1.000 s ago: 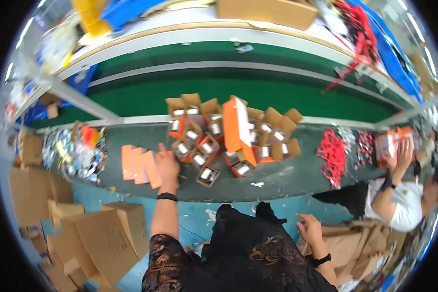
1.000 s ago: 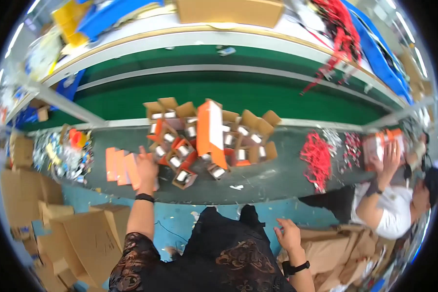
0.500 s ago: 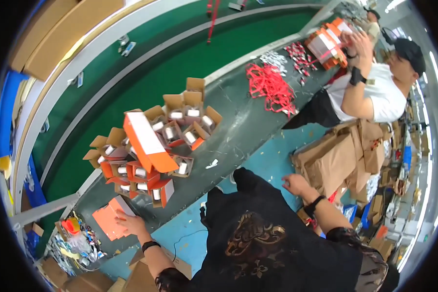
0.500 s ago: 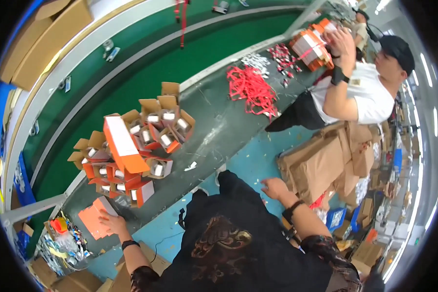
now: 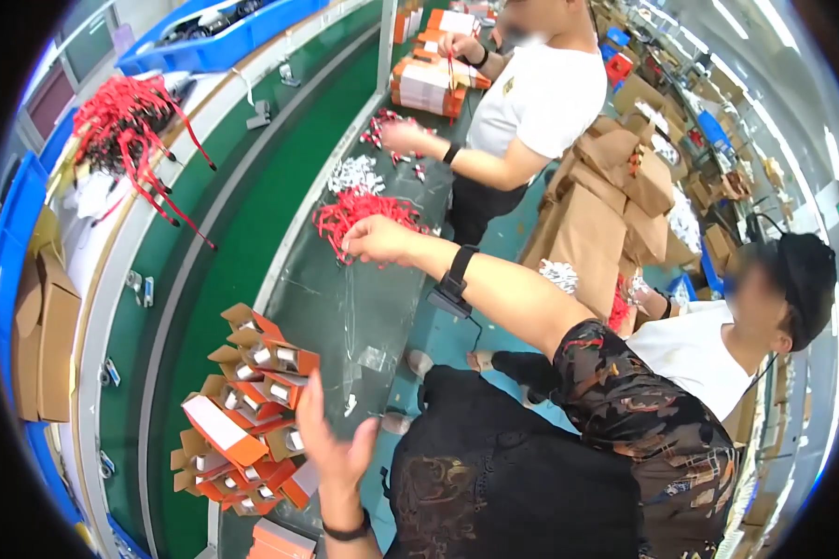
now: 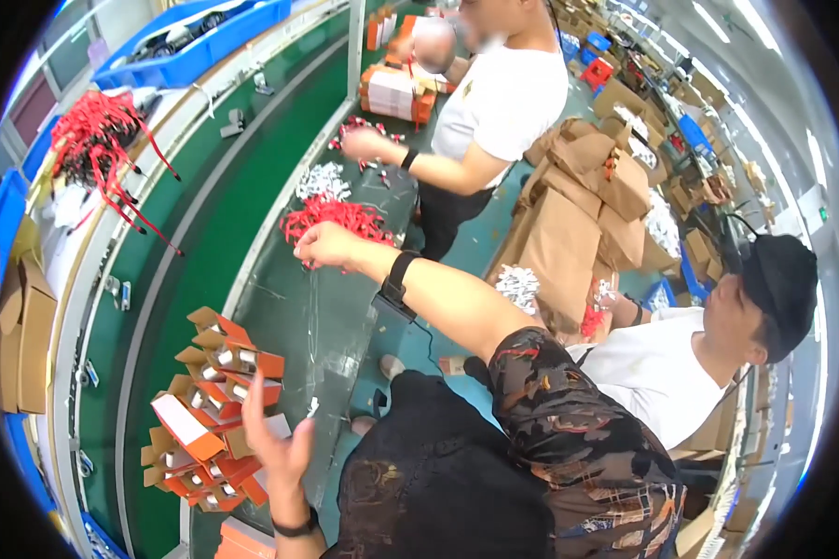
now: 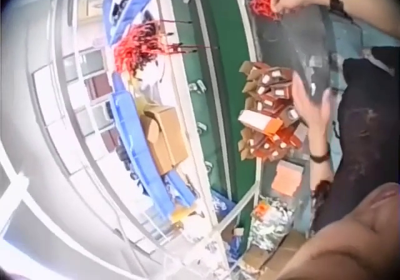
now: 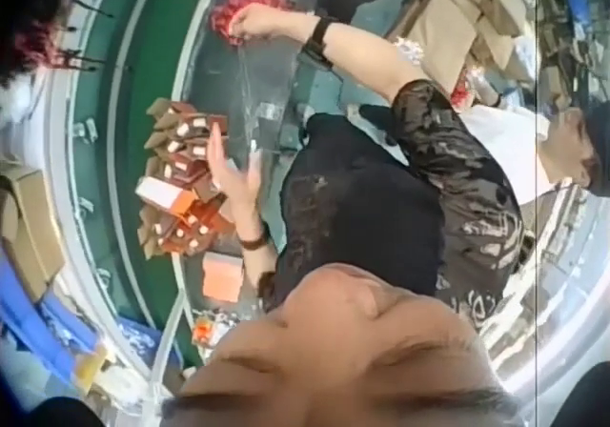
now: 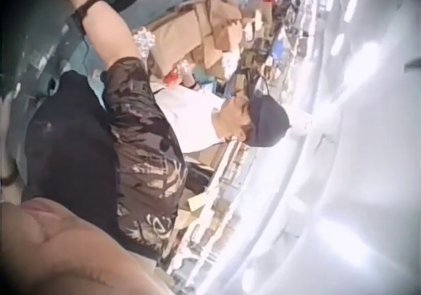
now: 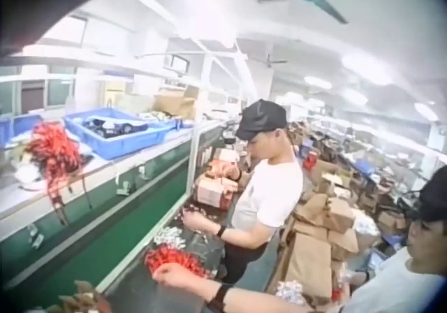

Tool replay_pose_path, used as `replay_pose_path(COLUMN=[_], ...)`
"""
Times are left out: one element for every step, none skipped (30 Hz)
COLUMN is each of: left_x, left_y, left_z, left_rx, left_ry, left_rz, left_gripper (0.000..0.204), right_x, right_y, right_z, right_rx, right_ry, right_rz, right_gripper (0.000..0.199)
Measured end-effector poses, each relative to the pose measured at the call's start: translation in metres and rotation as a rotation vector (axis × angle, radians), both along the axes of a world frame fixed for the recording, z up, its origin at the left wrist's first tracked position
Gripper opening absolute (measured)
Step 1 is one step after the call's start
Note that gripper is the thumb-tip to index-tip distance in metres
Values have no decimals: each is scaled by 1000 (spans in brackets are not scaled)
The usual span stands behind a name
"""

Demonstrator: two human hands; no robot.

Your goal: The person assembles product kits by hand, joining a lanyard to a small electronic device and placing the unit into a cardboard box. They then close the box flap and set the finished package onto the work surface before repeating the process.

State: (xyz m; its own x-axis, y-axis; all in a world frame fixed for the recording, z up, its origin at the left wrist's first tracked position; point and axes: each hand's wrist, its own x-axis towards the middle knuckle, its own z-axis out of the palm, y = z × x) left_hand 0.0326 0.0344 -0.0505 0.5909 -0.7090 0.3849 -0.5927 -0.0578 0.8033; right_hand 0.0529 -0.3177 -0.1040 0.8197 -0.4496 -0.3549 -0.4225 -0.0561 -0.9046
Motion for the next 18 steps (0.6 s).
replay_pose_path(left_x=[4,0,-13,-20,-23,-26,-28,-31,-32,-33,-32,-30,-28,-26,-26,-28,-31,-33], left_y=[-35,-62,-86,-101,-111,-117,-117,-112,-101,-90,-76,-59,-44,-27,-8,9,32,52], left_z=[2,1,9,7,2,-1,-3,-8,-14,-20,-26,-34,-51,-78,-96,-101,-103,-105], left_rx=[-11,54,235,256,266,269,248,168,95,97,88,81,97,126,153,41,3,-42], left_ry=[-174,-444,-618,-703,-715,-730,-755,-686,-609,-615,-508,-400,-401,165,737,988,1115,1235], left_rz=[-140,-312,-449,-550,-543,-553,-564,-531,-497,-499,-482,-481,-507,-465,-369,-276,-232,-188], left_gripper=[103,117,111,104,100,96,96,91,87,87,80,74,74,70,66,62,62,62], right_x=[6,12,20,23,26,24,23,20,12,4,-7,-22,-29,-35,-46,-52,-59,-67], right_y=[1,5,6,14,22,25,23,21,27,34,36,42,33,27,30,32,41,46], right_z=[7,12,2,10,18,25,25,24,30,36,42,55,39,18,29,26,28,32], right_rx=[65,131,150,142,132,119,100,84,10,56,63,76,77,88,137,199,274,340], right_ry=[-25,-47,-105,-129,-184,-241,-268,-292,-286,-231,-172,-113,-122,-122,-50,-87,-90,-95], right_rz=[-18,-33,-28,-15,-23,-48,-58,-68,-90,-56,-53,-66,-38,-2,5,-27,-86,-148], right_gripper=[17,18,19,19,19,18,18,18,17,15,17,18,20,22,24,21,23,24])
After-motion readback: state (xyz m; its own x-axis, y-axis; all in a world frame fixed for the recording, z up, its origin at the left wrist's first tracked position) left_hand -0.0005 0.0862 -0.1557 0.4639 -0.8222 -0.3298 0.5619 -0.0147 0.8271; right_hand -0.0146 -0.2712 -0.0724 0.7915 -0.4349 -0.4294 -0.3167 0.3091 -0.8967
